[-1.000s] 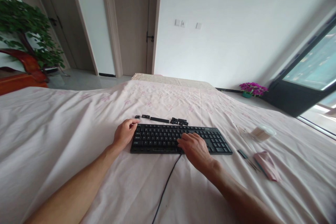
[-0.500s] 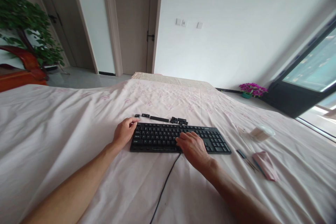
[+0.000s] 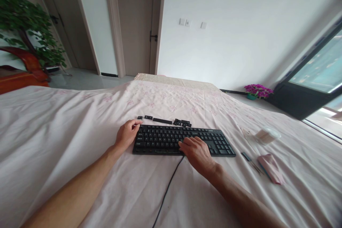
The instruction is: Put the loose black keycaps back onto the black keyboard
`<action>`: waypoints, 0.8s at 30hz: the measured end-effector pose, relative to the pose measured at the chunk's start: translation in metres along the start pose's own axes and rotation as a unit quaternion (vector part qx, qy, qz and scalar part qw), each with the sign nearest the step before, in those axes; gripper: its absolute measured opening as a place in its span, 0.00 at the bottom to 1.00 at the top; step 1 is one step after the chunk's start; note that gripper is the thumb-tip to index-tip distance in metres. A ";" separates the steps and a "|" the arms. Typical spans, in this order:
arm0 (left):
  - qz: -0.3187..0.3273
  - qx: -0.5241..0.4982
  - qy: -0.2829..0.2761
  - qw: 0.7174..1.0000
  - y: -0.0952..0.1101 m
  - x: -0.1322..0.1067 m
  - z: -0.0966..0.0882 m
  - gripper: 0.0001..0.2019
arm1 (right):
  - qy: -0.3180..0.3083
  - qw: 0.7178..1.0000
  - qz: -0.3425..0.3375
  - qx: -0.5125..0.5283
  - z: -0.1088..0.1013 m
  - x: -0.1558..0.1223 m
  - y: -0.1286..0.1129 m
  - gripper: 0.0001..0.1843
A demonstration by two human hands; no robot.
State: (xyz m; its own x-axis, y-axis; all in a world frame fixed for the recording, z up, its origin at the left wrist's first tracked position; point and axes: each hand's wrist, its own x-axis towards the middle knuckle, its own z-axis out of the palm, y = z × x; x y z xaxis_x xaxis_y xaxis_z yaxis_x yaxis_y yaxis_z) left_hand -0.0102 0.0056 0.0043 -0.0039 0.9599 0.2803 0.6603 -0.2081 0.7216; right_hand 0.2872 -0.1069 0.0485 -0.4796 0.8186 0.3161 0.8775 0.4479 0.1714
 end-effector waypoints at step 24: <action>0.002 0.004 -0.003 1.000 -0.001 0.000 0.000 0.14 | 0.024 0.999 -0.008 -0.021 -0.003 0.001 -0.001 0.06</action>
State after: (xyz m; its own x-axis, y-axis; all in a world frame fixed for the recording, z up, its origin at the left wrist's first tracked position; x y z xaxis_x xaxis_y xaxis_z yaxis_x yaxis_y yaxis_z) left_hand -0.0103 0.0061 0.0035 0.0024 0.9601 0.2797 0.6667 -0.2100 0.7151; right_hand 0.2862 -0.1080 0.0518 -0.4930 0.7932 0.3574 0.8699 0.4440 0.2148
